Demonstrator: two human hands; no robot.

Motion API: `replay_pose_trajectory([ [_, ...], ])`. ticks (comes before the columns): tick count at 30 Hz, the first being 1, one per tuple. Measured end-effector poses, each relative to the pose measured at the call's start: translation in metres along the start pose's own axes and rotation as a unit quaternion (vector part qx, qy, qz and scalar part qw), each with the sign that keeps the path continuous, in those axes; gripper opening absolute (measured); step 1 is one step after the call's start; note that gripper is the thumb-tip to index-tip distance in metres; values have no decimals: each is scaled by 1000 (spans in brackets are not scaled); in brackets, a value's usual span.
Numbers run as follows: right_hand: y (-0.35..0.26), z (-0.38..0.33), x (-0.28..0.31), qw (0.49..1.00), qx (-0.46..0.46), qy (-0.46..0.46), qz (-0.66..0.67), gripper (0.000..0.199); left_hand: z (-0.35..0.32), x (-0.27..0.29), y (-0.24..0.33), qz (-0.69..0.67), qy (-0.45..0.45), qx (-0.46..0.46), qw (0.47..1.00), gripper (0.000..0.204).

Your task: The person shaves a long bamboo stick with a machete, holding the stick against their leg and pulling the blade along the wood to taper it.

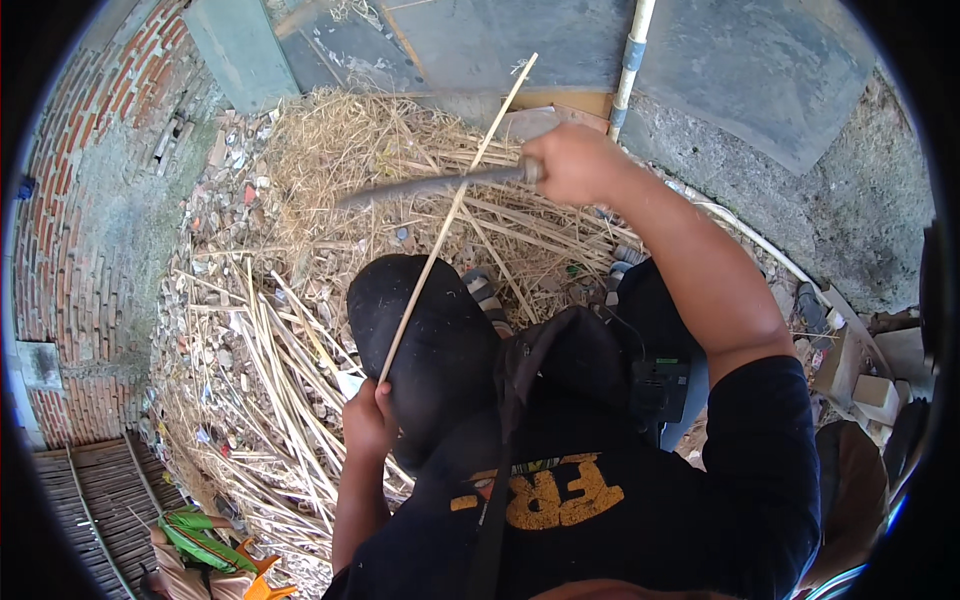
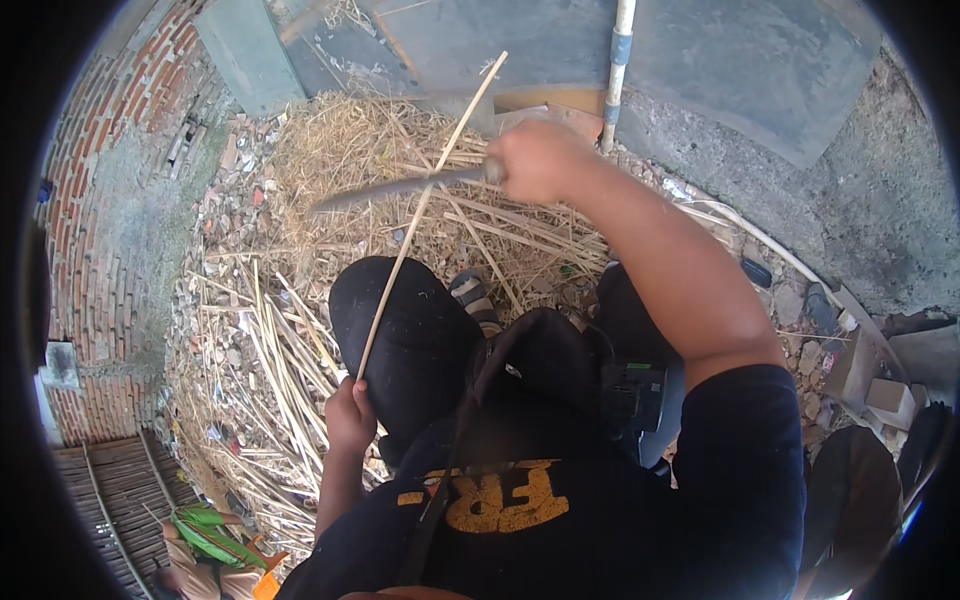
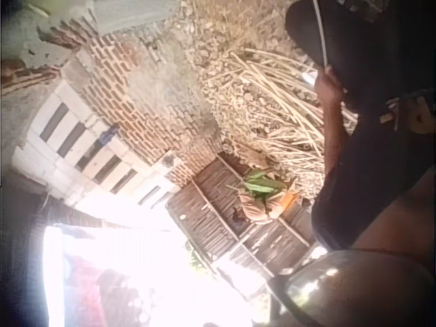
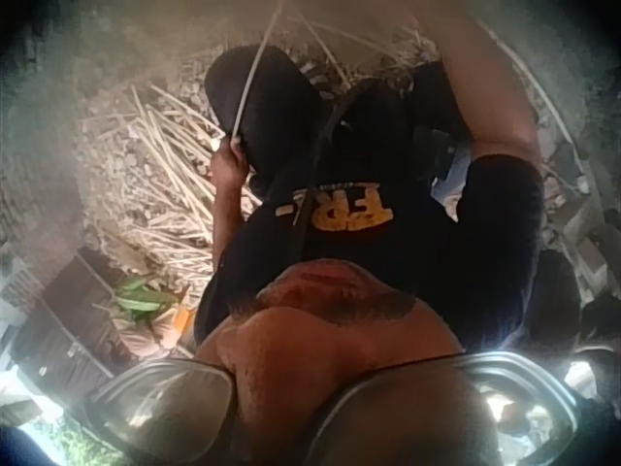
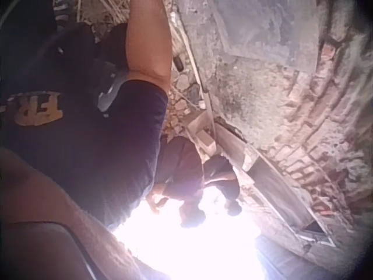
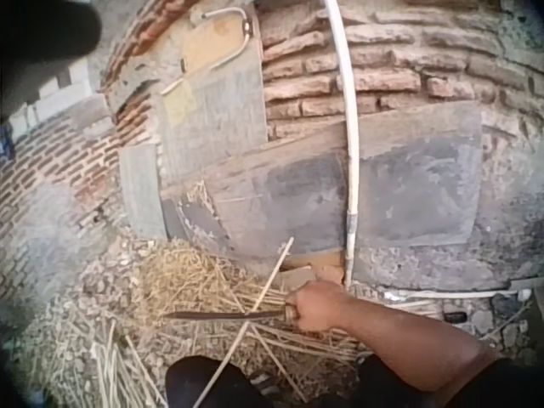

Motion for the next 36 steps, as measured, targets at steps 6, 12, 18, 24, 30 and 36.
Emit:
replay_pose_trajectory([
  [6,85,21,-24,994,-107,-14,4,33,3,30,13,129,30,-20,991,36],
  [12,49,-2,9,995,-74,57,41,34,8,12,-3,51,-13,-10,999,37],
  [18,79,11,10,991,-104,46,64,32,9,-1,-12,-15,15,-20,1000,34],
  [24,112,8,24,973,-100,177,110,31,6,13,-10,51,31,-26,998,35],
  [30,109,-4,29,982,-107,141,69,35,12,7,-6,38,37,-23,998,38],
  [36,197,-32,24,938,-272,153,151,33,-1,11,-7,29,38,-22,999,40],
])
Point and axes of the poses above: each hand's wrist, its own z-axis towards the middle knuckle, its own x-axis out of the back of the hand, y = z × x, the point moved 10 cm from there along z, towards the middle knuckle, and after that the axes turned 10 degrees about -y, right-handed, at the moved point
